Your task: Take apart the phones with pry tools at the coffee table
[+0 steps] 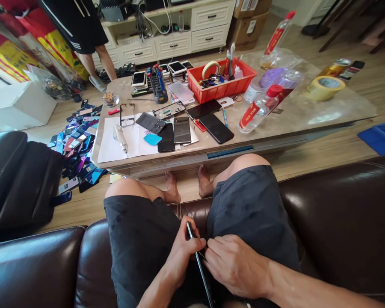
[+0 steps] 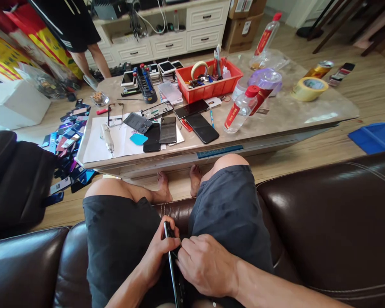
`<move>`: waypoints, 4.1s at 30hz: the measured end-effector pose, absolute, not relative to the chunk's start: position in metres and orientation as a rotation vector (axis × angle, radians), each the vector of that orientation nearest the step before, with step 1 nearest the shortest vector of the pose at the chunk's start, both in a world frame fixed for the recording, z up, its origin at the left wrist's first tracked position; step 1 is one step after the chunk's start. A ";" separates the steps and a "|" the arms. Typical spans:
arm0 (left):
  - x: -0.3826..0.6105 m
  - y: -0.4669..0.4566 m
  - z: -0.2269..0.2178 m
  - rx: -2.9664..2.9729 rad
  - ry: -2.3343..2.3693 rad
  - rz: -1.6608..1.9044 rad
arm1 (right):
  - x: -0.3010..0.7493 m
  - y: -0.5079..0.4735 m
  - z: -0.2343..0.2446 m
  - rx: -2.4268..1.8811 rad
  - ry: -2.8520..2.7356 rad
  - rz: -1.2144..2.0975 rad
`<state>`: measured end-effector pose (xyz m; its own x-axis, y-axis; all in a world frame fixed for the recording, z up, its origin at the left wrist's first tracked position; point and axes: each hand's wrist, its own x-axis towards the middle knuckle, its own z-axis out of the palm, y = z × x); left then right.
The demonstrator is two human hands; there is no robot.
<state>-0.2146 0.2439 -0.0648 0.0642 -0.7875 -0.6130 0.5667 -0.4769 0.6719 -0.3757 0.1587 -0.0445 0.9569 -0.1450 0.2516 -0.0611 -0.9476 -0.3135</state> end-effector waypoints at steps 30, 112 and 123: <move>-0.209 0.253 -0.062 1.102 -0.116 -1.742 | -0.404 0.137 -0.044 -2.575 0.375 -0.076; -0.169 0.189 -0.072 1.390 -0.328 -1.343 | -0.329 0.093 -0.070 -1.271 0.933 -0.277; -0.169 0.178 -0.057 1.179 -0.231 -1.594 | -0.343 0.068 -0.025 -1.177 0.865 -0.452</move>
<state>-0.1691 0.1783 -0.0566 0.0803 -0.8239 -0.5610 0.6311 -0.3936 0.6684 -0.3431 0.0679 -0.0251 0.6093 -0.7129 -0.3471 -0.1222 0.3481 -0.9295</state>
